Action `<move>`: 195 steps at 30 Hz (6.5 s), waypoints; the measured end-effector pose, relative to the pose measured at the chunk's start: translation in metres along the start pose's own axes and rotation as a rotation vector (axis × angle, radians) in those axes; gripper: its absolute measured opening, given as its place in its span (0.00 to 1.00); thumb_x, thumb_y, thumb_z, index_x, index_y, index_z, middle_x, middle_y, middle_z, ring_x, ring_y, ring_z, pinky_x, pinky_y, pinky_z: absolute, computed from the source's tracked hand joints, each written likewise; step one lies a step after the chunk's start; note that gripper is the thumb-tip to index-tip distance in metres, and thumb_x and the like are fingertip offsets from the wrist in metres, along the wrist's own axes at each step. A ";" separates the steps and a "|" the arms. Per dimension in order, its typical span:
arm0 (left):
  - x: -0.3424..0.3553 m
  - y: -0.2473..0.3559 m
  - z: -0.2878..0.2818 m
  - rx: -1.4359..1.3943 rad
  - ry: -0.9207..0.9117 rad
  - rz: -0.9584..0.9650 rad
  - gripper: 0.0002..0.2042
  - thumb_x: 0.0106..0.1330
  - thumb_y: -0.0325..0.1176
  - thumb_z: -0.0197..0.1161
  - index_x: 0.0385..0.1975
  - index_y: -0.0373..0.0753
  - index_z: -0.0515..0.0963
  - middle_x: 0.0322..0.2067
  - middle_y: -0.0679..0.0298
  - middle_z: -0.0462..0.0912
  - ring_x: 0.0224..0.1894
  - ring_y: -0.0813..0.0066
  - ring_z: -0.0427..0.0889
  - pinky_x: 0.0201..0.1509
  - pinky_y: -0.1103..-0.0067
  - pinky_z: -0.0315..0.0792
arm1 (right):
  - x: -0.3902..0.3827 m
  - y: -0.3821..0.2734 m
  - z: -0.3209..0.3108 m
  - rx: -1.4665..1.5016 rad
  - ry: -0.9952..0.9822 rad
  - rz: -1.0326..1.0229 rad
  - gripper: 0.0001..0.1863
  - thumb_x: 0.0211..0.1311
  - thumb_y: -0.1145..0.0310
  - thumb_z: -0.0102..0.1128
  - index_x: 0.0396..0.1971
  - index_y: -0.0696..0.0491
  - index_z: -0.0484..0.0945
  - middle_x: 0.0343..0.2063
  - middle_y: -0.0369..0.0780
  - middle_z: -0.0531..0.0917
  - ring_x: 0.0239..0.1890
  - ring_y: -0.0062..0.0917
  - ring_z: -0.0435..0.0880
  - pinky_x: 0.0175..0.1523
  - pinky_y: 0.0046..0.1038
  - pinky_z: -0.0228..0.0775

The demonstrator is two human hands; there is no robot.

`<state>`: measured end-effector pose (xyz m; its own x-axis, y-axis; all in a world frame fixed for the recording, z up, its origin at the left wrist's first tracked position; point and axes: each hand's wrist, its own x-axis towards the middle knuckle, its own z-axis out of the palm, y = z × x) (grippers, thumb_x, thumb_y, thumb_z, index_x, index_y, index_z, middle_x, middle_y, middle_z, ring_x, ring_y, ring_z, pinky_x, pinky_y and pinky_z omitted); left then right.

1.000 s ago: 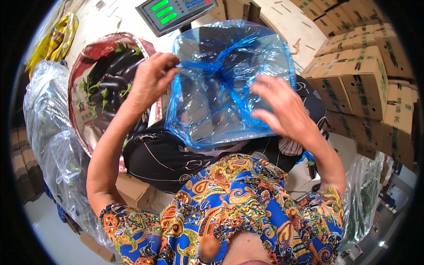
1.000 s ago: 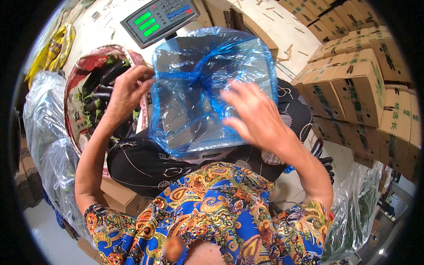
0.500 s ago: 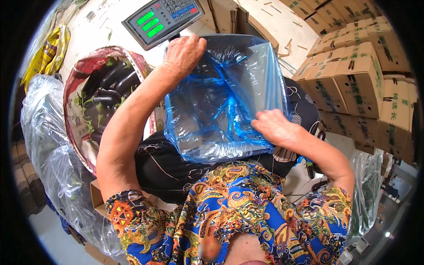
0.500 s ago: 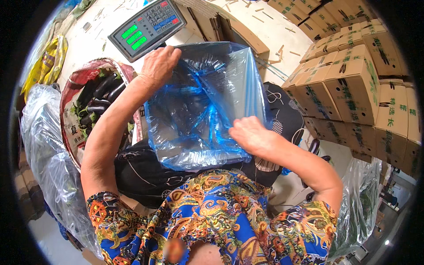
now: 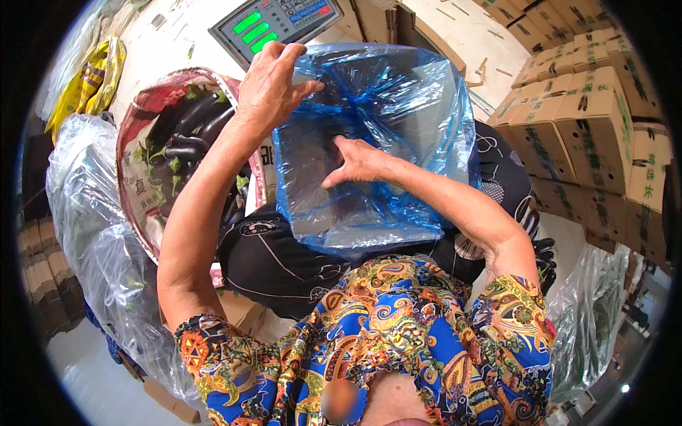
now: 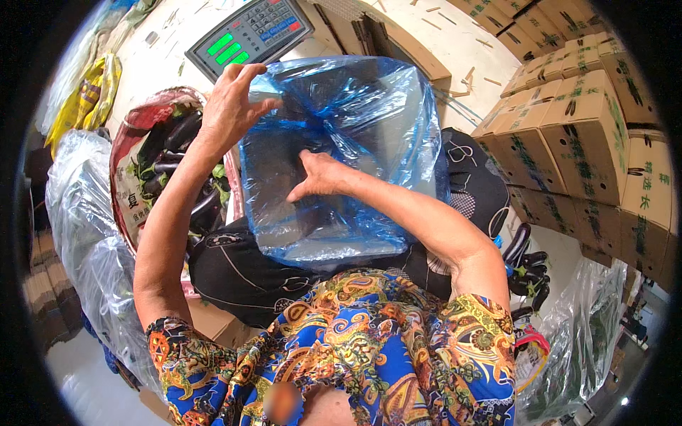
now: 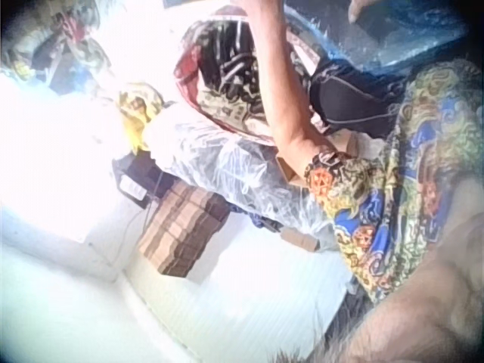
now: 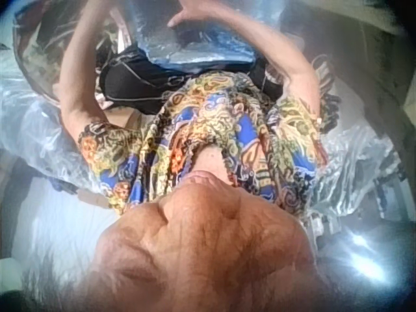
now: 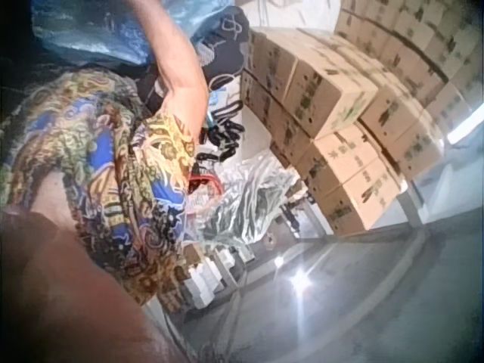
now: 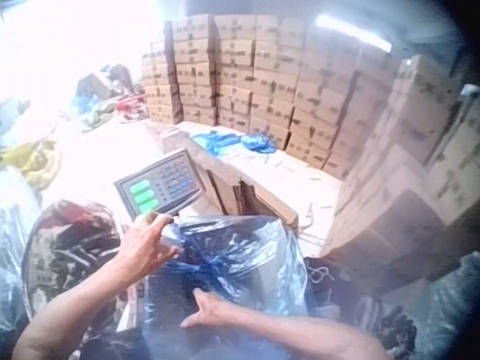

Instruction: The person folds a cardboard box, seals the bottom with a tape dispenser, lines it with a blue plastic bag, and then places several eggplants from a large sack into the box.

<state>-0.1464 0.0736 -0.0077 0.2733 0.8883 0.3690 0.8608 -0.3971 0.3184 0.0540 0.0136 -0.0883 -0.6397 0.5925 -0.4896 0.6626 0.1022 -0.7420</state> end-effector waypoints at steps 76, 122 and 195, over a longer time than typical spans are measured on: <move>-0.093 -0.038 -0.033 -0.259 -0.540 0.034 0.04 0.56 0.22 0.61 0.30 0.32 0.75 0.28 0.54 0.74 0.37 0.52 0.76 0.42 0.65 0.70 | -0.151 0.080 -0.212 -1.094 0.689 0.426 0.07 0.58 0.77 0.52 0.36 0.56 0.76 0.31 0.50 0.82 0.35 0.48 0.83 0.41 0.45 0.74; -0.376 0.045 -0.037 -0.023 -0.478 -0.529 0.18 0.52 0.27 0.61 0.45 0.39 0.72 0.26 0.55 0.76 0.30 0.53 0.79 0.32 0.60 0.71 | 0.056 0.090 0.044 -0.887 -0.519 -0.080 0.23 0.52 0.70 0.63 0.51 0.55 0.78 0.49 0.52 0.80 0.51 0.47 0.80 0.54 0.38 0.74; -0.238 -0.152 0.062 -0.215 0.215 -0.705 0.17 0.60 0.29 0.59 0.50 0.35 0.76 0.43 0.53 0.81 0.44 0.58 0.81 0.50 0.69 0.74 | 0.042 0.126 0.042 0.479 -0.370 0.437 0.36 0.62 0.54 0.63 0.65 0.55 0.64 0.61 0.43 0.72 0.61 0.30 0.71 0.64 0.32 0.63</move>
<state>-0.3152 -0.0631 -0.1980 -0.4178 0.8924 0.1705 0.6917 0.1908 0.6965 0.0939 0.0178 -0.2217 -0.5026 0.1832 -0.8449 0.6981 -0.4904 -0.5217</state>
